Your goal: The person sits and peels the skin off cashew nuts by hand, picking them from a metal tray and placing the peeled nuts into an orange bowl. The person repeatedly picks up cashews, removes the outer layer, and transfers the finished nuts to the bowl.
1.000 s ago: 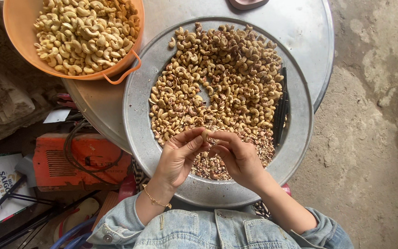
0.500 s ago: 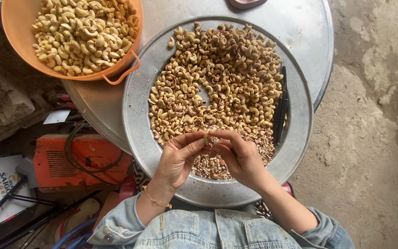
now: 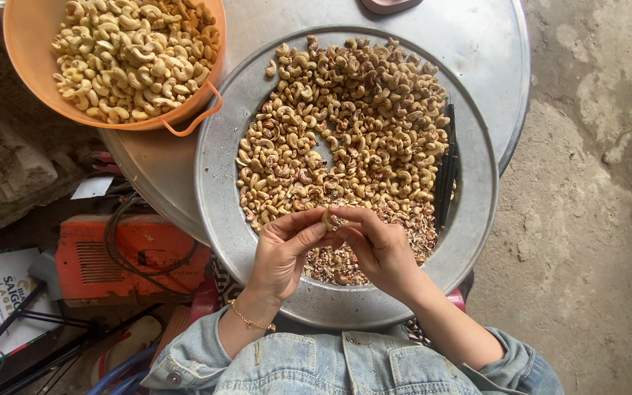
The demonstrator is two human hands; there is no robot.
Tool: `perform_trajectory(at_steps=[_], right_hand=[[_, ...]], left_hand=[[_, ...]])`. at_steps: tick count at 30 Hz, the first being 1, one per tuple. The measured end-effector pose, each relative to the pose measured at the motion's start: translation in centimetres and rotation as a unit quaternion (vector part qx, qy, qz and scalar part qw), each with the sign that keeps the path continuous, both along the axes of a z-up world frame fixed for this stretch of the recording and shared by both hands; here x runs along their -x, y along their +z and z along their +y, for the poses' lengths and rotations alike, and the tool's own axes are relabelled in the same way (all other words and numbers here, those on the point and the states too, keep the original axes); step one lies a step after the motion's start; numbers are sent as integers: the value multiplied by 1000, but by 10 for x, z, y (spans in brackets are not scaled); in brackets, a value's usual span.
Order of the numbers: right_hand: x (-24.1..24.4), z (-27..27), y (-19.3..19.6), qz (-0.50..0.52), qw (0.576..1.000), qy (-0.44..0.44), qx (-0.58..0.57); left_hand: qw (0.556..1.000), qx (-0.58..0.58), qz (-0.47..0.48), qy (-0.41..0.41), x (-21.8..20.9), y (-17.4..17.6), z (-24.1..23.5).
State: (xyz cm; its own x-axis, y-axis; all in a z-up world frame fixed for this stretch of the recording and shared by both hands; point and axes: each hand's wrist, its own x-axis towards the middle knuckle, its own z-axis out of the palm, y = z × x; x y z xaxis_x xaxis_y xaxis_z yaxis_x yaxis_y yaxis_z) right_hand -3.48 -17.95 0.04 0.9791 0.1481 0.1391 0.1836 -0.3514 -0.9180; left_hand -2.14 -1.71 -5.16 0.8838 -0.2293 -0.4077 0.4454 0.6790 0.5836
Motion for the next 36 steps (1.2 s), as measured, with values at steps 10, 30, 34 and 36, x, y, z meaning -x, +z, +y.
perform_trajectory(at_steps=[10, 30, 34, 36], right_hand=[[2, 5, -7, -23, 998, -39, 38], [-9, 10, 16, 6, 1000, 3, 20], [-5, 5, 4, -3, 999, -13, 36], [-5, 4, 0, -14, 998, -25, 48]], left_hand=[[999, -24, 15, 18, -4, 8, 2], [1000, -21, 1, 8, -5, 10, 7], [999, -33, -8, 11, -4, 9, 6], [999, -31, -6, 14, -3, 8, 6]])
